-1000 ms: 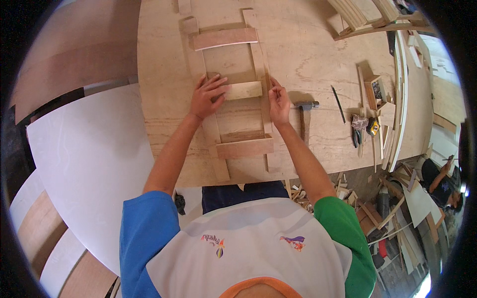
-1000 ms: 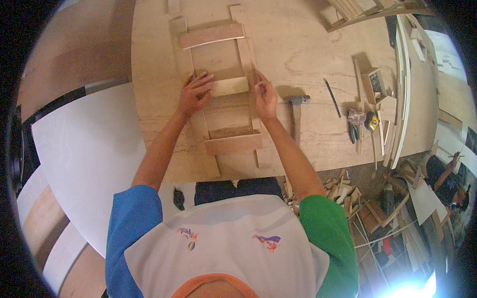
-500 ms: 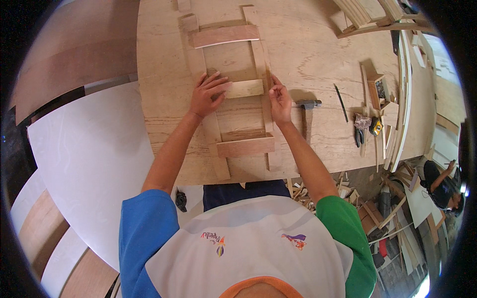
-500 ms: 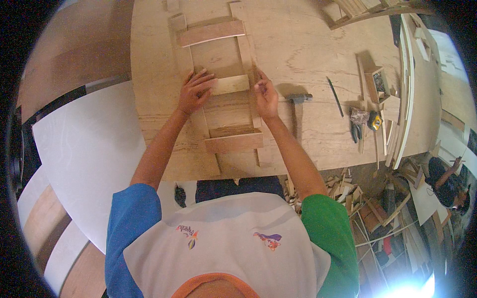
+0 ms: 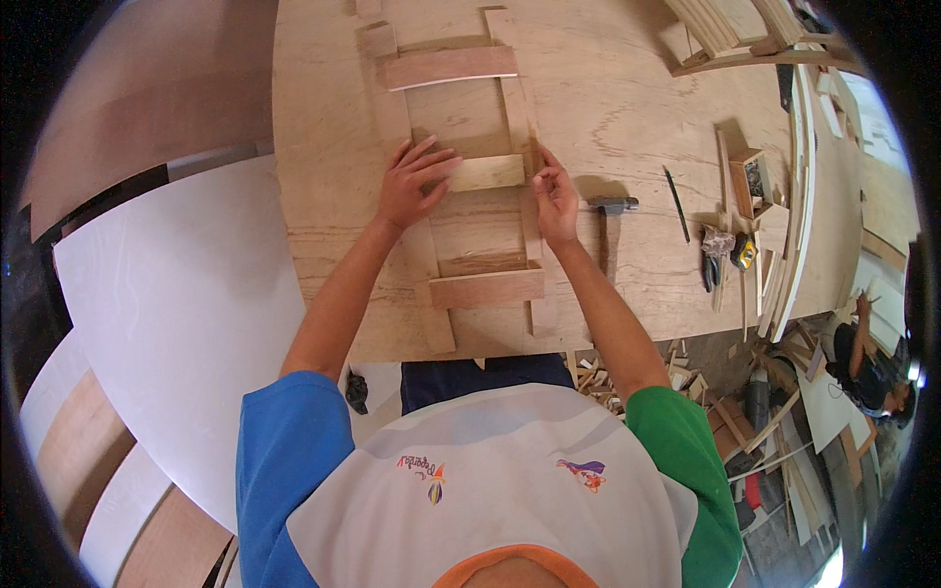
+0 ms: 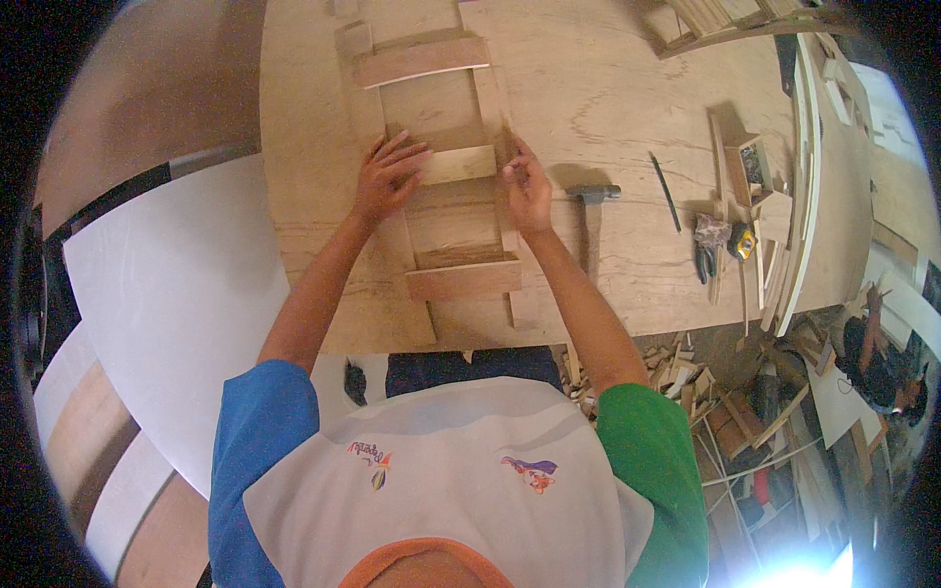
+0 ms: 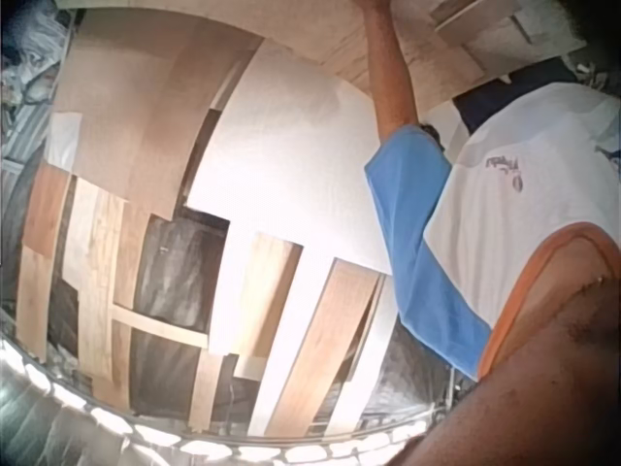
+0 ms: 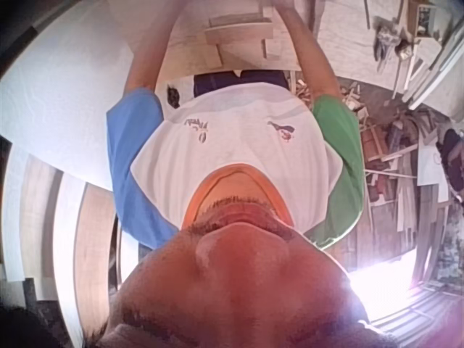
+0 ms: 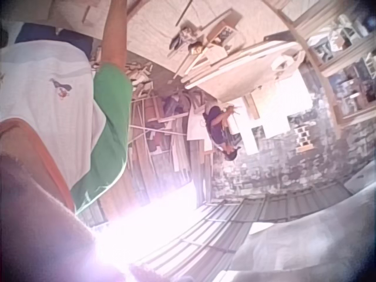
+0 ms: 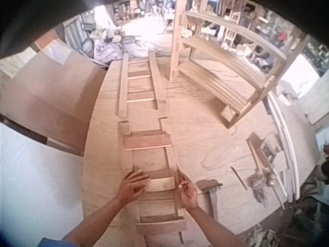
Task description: The person positions wooden rungs onto a side rail and secures them by hammering nails into the joints to assemble a ladder-like structure.
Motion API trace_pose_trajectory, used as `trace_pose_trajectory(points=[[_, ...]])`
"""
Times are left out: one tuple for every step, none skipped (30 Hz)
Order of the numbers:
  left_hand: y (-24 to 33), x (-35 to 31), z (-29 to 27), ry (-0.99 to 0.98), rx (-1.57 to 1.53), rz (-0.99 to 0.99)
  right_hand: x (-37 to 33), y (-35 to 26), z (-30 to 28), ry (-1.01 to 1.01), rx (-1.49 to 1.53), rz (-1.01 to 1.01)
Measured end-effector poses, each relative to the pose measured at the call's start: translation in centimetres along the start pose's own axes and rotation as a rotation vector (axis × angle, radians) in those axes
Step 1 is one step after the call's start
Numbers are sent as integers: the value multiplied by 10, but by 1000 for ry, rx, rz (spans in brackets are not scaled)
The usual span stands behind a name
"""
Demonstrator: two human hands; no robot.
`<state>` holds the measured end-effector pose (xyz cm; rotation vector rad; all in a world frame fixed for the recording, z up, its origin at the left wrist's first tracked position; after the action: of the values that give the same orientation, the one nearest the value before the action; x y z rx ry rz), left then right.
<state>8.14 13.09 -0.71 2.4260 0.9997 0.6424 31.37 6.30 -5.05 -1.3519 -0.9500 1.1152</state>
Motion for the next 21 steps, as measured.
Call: trace_pose_trajectory(points=[[0,1,0,0,-1,-1,0,3,-2,16,6,20],[0,1,1,-7,-1,-5,0,3,-2,15,-13,8],[0,1,1,-14,0,-12,0,1,-2,12,-32,-2],[0,0,1,-20,1,-18,0,-2,-1,9,-52,-13],[1,0,0,-19,-4,-16,0,-3,0,4,-45,-9],[1,0,0,-17,-8,-13,0,-3,1,0,-38,-6],[1,1,0,-15,-12,-10,0,-4,1,-4,-31,-3],[1,1,-1,-12,-10,-8,0,-5,1,-6,-40,10],[1,1,-1,-8,-9,-6,0,-4,1,-9,-50,22],[0,0,-1,-4,-8,-4,0,-4,1,-11,-60,35],[0,-1,-1,-5,-8,-8,-1,-5,3,-18,-58,15],[0,-1,0,-8,-10,-9,-1,-6,3,-22,-56,-3],[0,-1,1,-11,-11,-11,-1,-7,4,-27,-54,-21],[0,-1,0,-7,-9,-9,-1,-7,4,-24,-82,-31],[0,0,1,-1,-7,-6,-1,-6,3,-21,-110,-41],[0,0,1,4,-5,-2,0,-5,3,-19,-139,-52],[0,1,0,7,5,19,0,-4,2,-18,-155,-53],[1,1,0,10,15,38,1,-3,2,-19,-170,-52],[2,0,1,13,25,57,0,-2,1,-19,-185,-52],[1,-1,1,9,31,55,0,-1,1,-10,-184,-47],[1,-1,1,6,36,54,0,-3,2,-2,-184,-43]])
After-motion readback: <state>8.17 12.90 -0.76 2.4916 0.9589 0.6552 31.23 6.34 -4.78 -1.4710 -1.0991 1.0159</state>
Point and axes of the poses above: each hand's wrist, its own x-axis towards the middle knuckle, its own z-axis out of the palm, y = z × x, the point moved 9 cm from there along x, towards the middle knuckle, and after that the axes turned 7 degrees about z, right-handed, at the moved point
